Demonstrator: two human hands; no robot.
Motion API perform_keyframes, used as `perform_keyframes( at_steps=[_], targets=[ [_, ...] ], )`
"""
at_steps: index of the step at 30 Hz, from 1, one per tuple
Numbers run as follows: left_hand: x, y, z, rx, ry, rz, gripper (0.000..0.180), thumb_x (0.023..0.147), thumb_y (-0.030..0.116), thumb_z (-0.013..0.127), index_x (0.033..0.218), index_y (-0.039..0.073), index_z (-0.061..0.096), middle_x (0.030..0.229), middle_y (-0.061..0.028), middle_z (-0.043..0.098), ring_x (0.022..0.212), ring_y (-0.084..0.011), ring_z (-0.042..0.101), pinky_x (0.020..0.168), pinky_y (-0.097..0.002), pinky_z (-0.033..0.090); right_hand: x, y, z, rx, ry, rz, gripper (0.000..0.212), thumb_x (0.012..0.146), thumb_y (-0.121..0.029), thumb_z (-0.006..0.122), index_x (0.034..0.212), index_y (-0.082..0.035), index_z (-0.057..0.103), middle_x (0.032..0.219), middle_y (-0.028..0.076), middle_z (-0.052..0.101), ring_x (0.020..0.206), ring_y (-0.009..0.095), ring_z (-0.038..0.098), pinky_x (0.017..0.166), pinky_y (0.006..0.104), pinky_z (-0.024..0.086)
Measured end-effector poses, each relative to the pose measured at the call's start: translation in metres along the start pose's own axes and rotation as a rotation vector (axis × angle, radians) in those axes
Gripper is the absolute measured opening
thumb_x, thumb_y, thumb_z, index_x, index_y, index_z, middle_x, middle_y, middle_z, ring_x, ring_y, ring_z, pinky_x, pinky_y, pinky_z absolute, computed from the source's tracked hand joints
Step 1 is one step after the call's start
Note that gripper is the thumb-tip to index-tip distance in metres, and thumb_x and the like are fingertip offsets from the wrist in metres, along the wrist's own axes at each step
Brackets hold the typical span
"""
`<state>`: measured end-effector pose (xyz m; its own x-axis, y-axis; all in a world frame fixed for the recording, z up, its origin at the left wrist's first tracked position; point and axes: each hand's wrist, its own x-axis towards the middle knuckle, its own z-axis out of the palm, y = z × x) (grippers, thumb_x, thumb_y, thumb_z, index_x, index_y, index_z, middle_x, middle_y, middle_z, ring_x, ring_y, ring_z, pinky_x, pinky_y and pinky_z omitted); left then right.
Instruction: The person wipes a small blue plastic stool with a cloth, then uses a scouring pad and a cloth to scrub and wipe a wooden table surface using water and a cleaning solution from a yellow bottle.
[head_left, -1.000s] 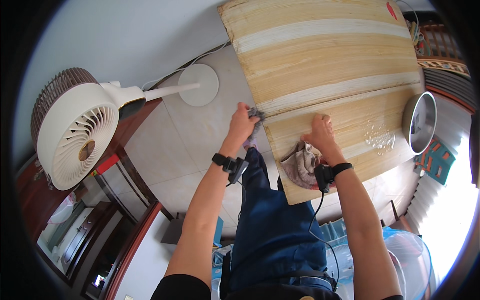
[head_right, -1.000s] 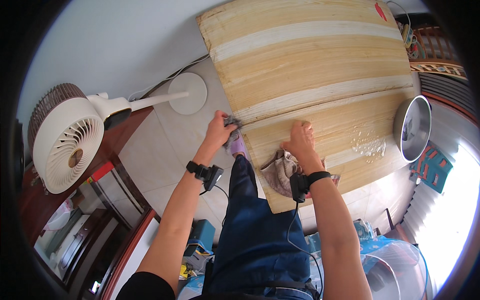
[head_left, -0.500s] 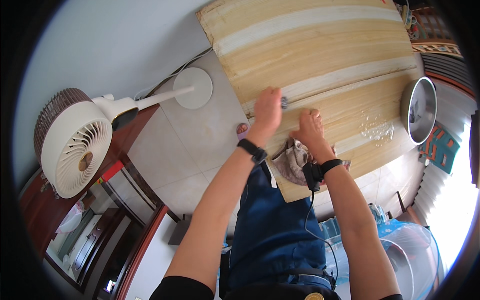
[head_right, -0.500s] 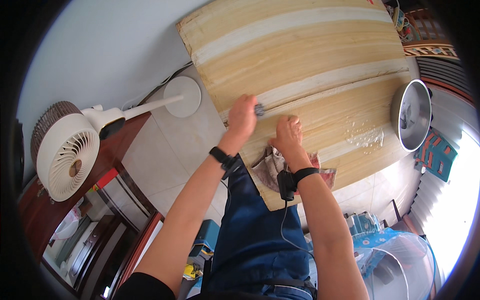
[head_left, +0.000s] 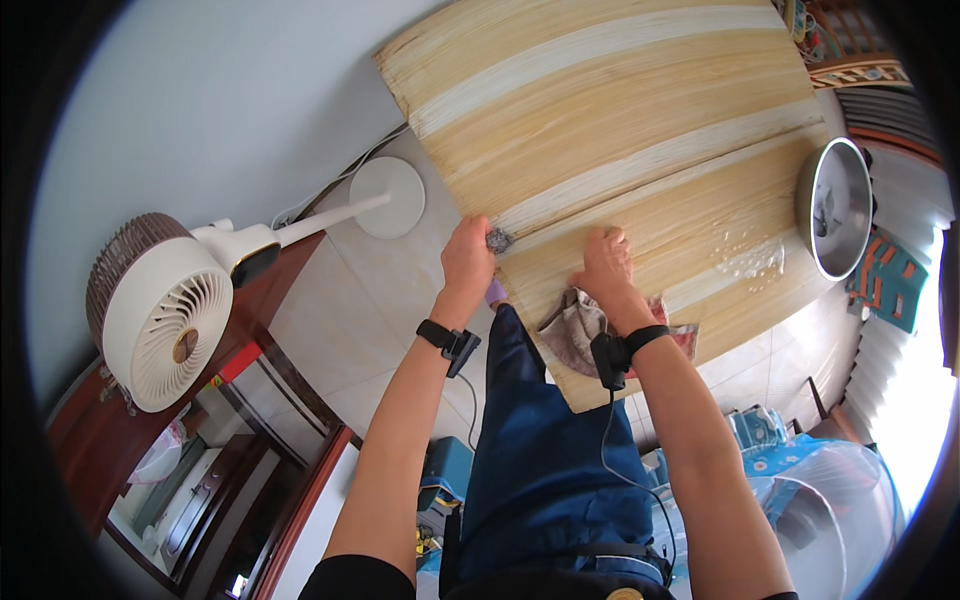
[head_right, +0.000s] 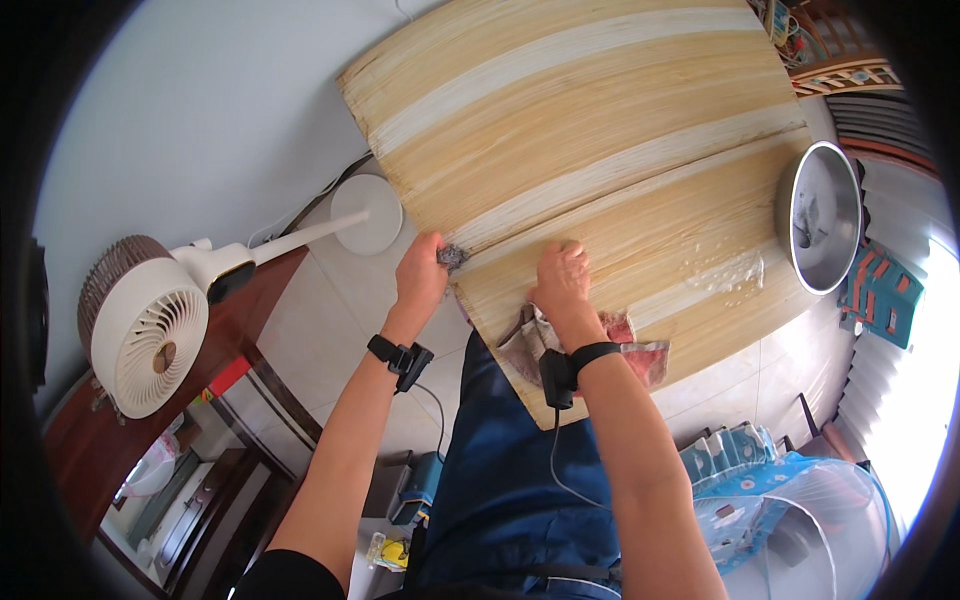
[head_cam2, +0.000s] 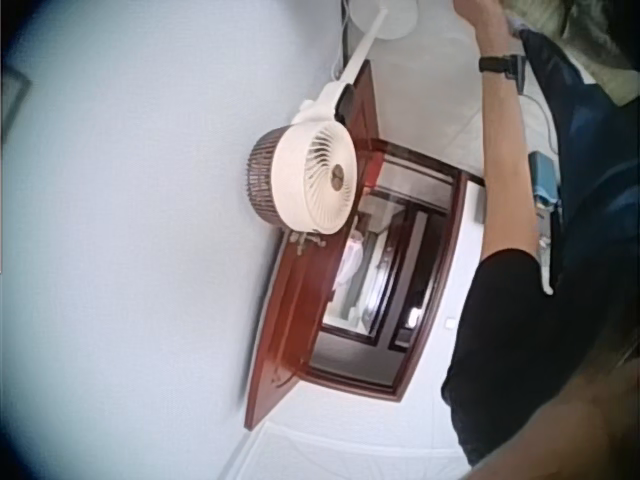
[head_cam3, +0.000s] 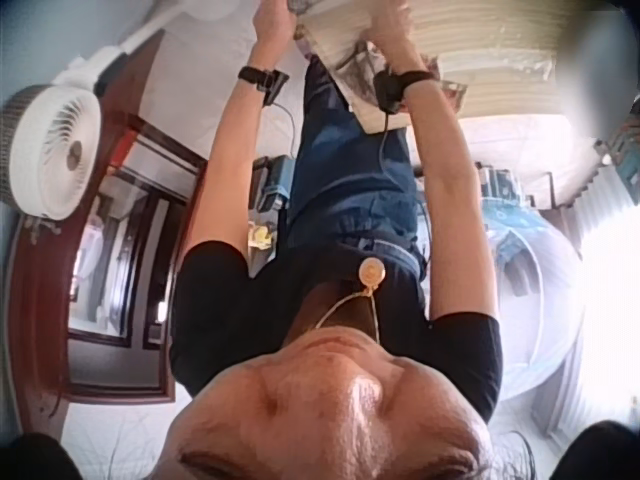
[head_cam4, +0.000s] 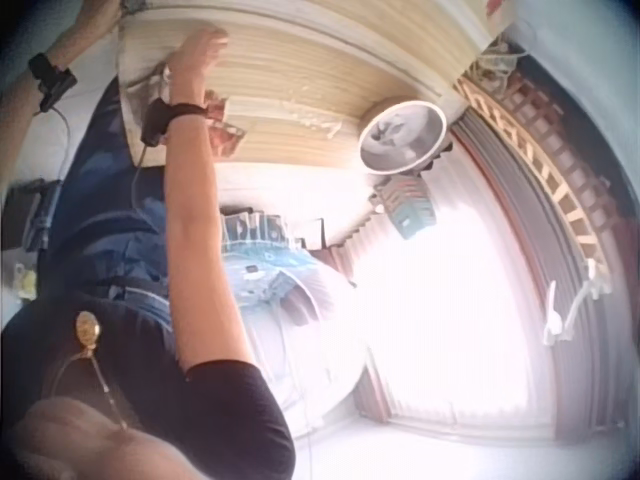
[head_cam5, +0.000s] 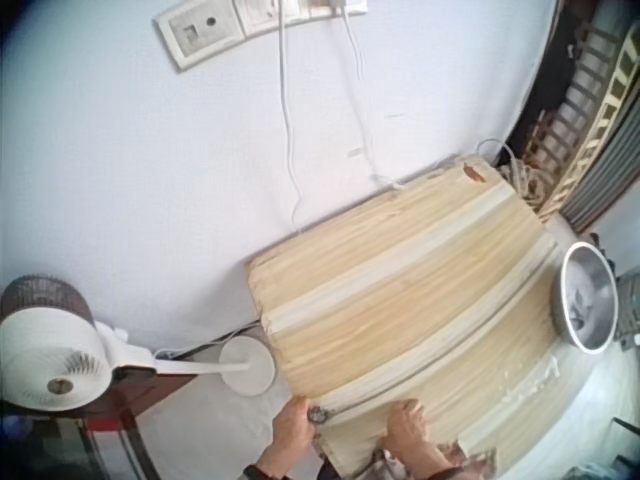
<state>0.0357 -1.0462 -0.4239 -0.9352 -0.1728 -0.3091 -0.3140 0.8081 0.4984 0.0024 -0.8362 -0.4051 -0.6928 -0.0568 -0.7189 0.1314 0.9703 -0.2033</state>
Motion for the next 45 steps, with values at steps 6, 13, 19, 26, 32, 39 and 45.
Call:
perform_keyframes(
  at_steps=[6, 13, 19, 26, 32, 39, 45],
  targets=[
    [0.030, 0.055, 0.034, -0.040, 0.102, 0.111, 0.010, 0.076, 0.002, 0.056, 0.083, 0.008, 0.055, 0.084, -0.0113, 0.057, 0.083, -0.0351, 0.058, 0.067, -0.0462, 0.047, 0.001, 0.002, 0.003, 0.027, 0.028, -0.007, 0.078, 0.054, -0.021, 0.087, 0.116, 0.006, 0.047, 0.119, 0.024, 0.046, 0.111, 0.041, 0.049, 0.091, 0.0444, 0.048],
    [0.095, 0.176, 0.085, 0.003, 0.091, 0.246, 0.006, 0.078, 0.009, 0.058, 0.083, 0.008, 0.060, 0.085, -0.0108, 0.061, 0.085, -0.0289, 0.063, 0.069, -0.0400, 0.052, 0.012, 0.022, 0.043, -0.057, 0.189, -0.155, 0.062, 0.078, -0.025, 0.066, 0.131, -0.004, 0.042, 0.120, 0.020, 0.043, 0.109, 0.038, 0.047, 0.088, 0.0412, 0.050],
    [0.087, 0.154, 0.076, 0.000, -0.032, 0.272, 0.007, 0.076, 0.008, 0.061, 0.083, 0.005, 0.061, 0.087, -0.0128, 0.061, 0.087, -0.0310, 0.063, 0.070, -0.0410, 0.053, 0.007, 0.015, 0.014, 0.065, 0.027, -0.061, 0.072, 0.070, -0.028, 0.076, 0.129, -0.003, 0.043, 0.123, 0.024, 0.043, 0.116, 0.042, 0.044, 0.099, 0.0472, 0.041],
    [0.040, 0.064, 0.035, -0.047, -0.056, 0.132, 0.016, 0.072, 0.006, 0.064, 0.086, 0.008, 0.058, 0.089, -0.0123, 0.062, 0.087, -0.0349, 0.061, 0.069, -0.0452, 0.048, -0.002, 0.000, -0.004, -0.031, 0.003, -0.041, 0.075, 0.056, -0.023, 0.088, 0.115, 0.003, 0.050, 0.117, 0.023, 0.045, 0.112, 0.038, 0.048, 0.089, 0.0424, 0.049],
    [-0.003, 0.006, 0.005, -0.049, 0.034, -0.056, 0.020, 0.071, 0.004, 0.063, 0.088, 0.009, 0.055, 0.092, -0.0106, 0.061, 0.088, -0.0341, 0.060, 0.068, -0.0452, 0.048, -0.001, -0.001, -0.001, -0.058, 0.030, -0.036, 0.072, 0.055, -0.023, 0.089, 0.112, 0.003, 0.052, 0.115, 0.023, 0.048, 0.110, 0.039, 0.051, 0.089, 0.0425, 0.050],
    [-0.027, -0.044, -0.012, 0.065, -0.006, -0.275, 0.019, 0.074, 0.009, 0.068, 0.089, 0.007, 0.056, 0.091, -0.0108, 0.062, 0.087, -0.0341, 0.061, 0.069, -0.0443, 0.048, 0.003, 0.000, 0.000, -0.069, 0.060, -0.061, 0.074, 0.055, -0.024, 0.089, 0.113, 0.003, 0.051, 0.115, 0.024, 0.048, 0.109, 0.039, 0.051, 0.089, 0.0426, 0.050],
    [-0.036, -0.055, 0.015, -0.802, 0.107, -0.494, 0.034, 0.079, 0.023, 0.074, 0.090, -0.001, 0.054, 0.082, -0.0203, 0.063, 0.076, -0.0344, 0.063, 0.070, -0.0398, 0.049, 0.006, 0.007, 0.003, -0.046, 0.091, -0.096, 0.077, 0.053, -0.025, 0.089, 0.114, 0.003, 0.050, 0.115, 0.025, 0.048, 0.108, 0.041, 0.051, 0.088, 0.0427, 0.049]
  ],
)
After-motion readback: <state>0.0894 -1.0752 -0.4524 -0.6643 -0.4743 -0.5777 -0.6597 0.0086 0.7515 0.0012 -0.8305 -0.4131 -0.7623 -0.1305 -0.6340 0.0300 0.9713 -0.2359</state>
